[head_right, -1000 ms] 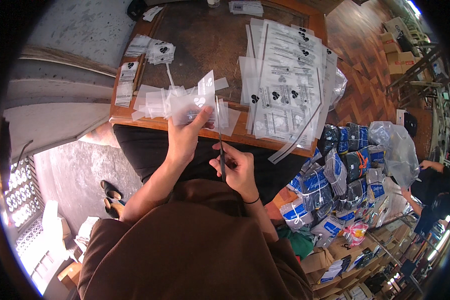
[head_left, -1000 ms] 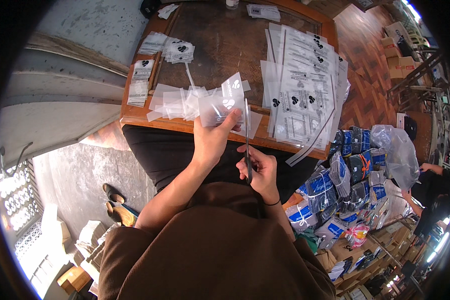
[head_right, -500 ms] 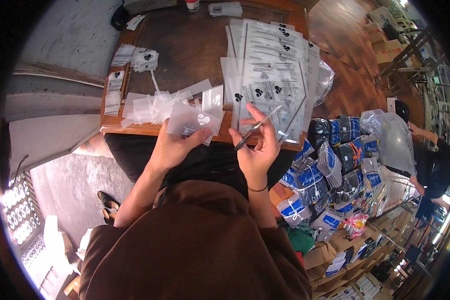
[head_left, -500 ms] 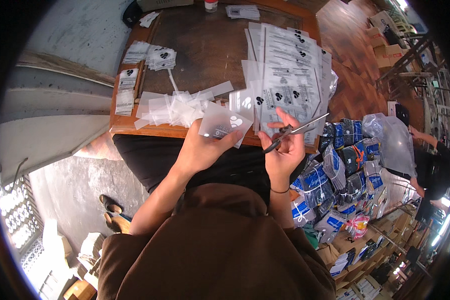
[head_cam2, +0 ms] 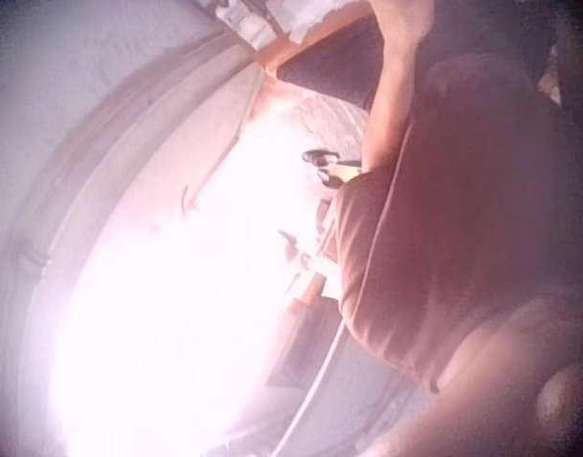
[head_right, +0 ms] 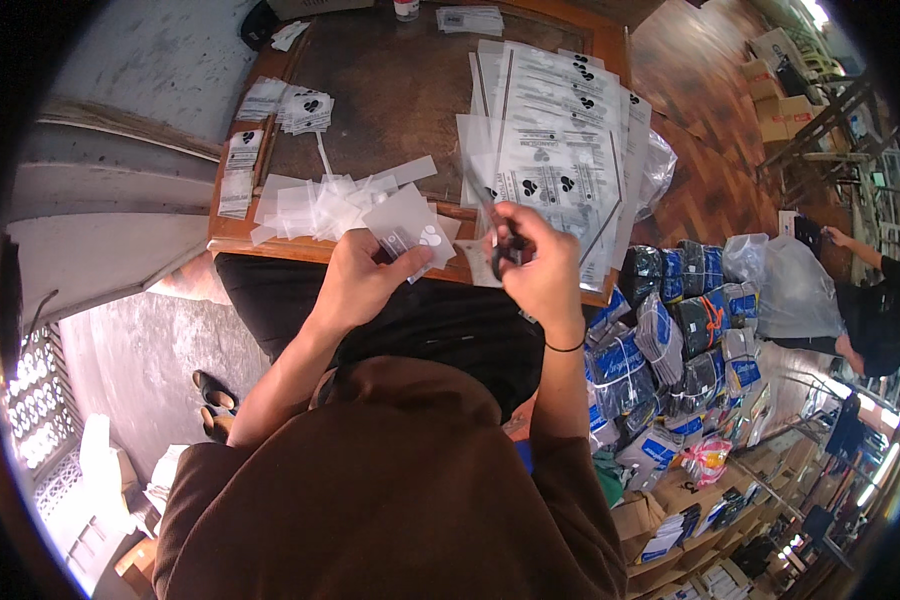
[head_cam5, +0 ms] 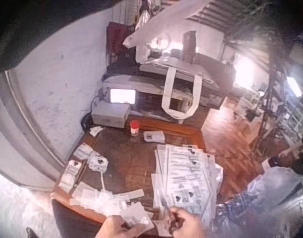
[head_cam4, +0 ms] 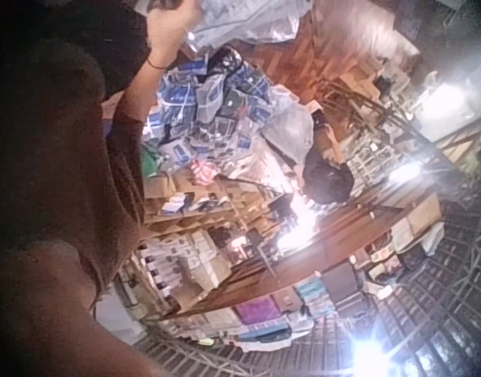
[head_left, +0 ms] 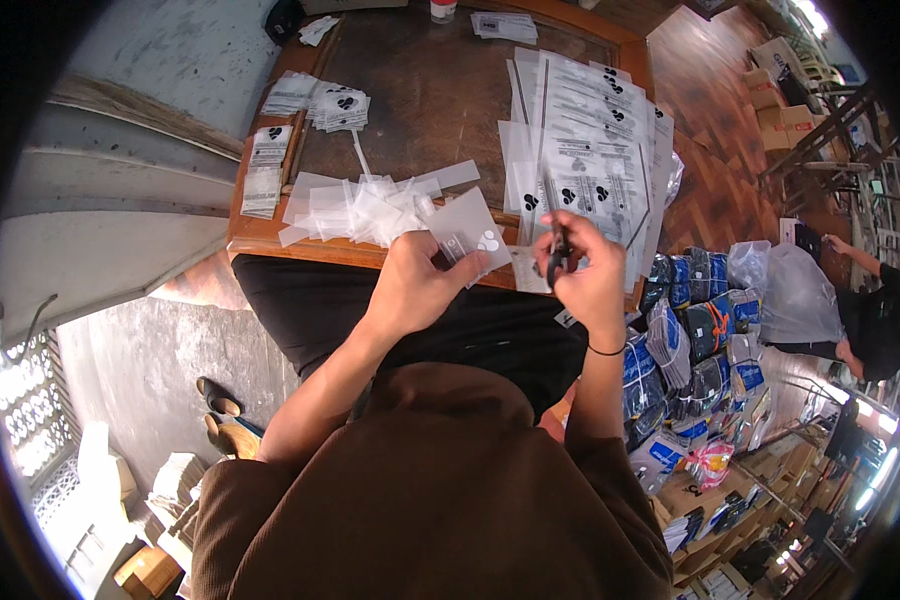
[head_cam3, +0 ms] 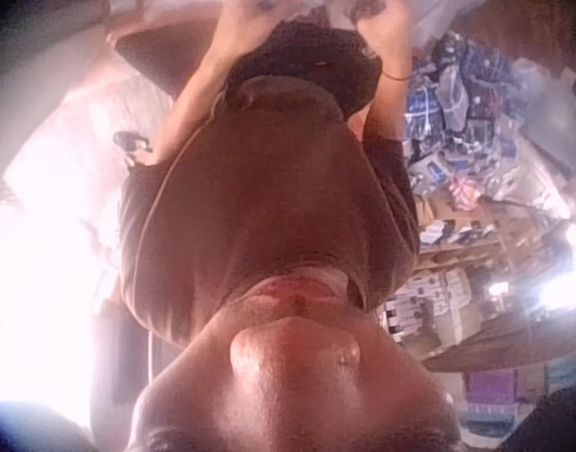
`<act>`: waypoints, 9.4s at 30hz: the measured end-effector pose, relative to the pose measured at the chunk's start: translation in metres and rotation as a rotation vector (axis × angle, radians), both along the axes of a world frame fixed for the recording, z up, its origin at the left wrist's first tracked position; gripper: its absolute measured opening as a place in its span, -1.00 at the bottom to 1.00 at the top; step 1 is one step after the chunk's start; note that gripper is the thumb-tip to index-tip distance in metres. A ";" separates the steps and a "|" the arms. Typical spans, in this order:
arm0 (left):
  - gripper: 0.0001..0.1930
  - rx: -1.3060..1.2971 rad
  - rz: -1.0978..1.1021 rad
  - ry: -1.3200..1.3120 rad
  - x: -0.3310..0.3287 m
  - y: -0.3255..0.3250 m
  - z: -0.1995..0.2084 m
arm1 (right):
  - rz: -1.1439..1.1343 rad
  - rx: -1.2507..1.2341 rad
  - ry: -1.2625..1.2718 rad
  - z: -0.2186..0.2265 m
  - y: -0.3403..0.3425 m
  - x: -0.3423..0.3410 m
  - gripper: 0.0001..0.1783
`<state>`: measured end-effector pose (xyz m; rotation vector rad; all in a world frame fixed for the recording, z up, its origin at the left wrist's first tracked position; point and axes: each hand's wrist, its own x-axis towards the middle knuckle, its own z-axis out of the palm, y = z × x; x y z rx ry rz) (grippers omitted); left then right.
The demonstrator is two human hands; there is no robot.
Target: The person uses scissors to cut open multiple small plastic sleeves containing printed cards. They repeatedly pick up a sleeve, cut along the top edge, and place the opened sleeve aside. The person handles the sleeves one at a time throughout the clip.
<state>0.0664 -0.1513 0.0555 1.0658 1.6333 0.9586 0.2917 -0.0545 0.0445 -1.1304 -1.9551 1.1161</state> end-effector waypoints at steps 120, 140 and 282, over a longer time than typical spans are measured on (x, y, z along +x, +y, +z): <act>-0.87 0.150 0.330 -0.200 -0.042 0.007 0.004 | 0.259 -0.462 0.431 -0.029 -0.087 -0.008 -0.51; -0.78 0.065 0.257 -0.402 -0.042 0.006 0.011 | 0.499 -0.531 0.374 -0.010 -0.072 -0.004 -0.47; -0.44 0.017 0.004 -0.509 0.043 0.073 -0.016 | -0.325 -0.448 0.556 -0.017 -0.089 0.012 -0.58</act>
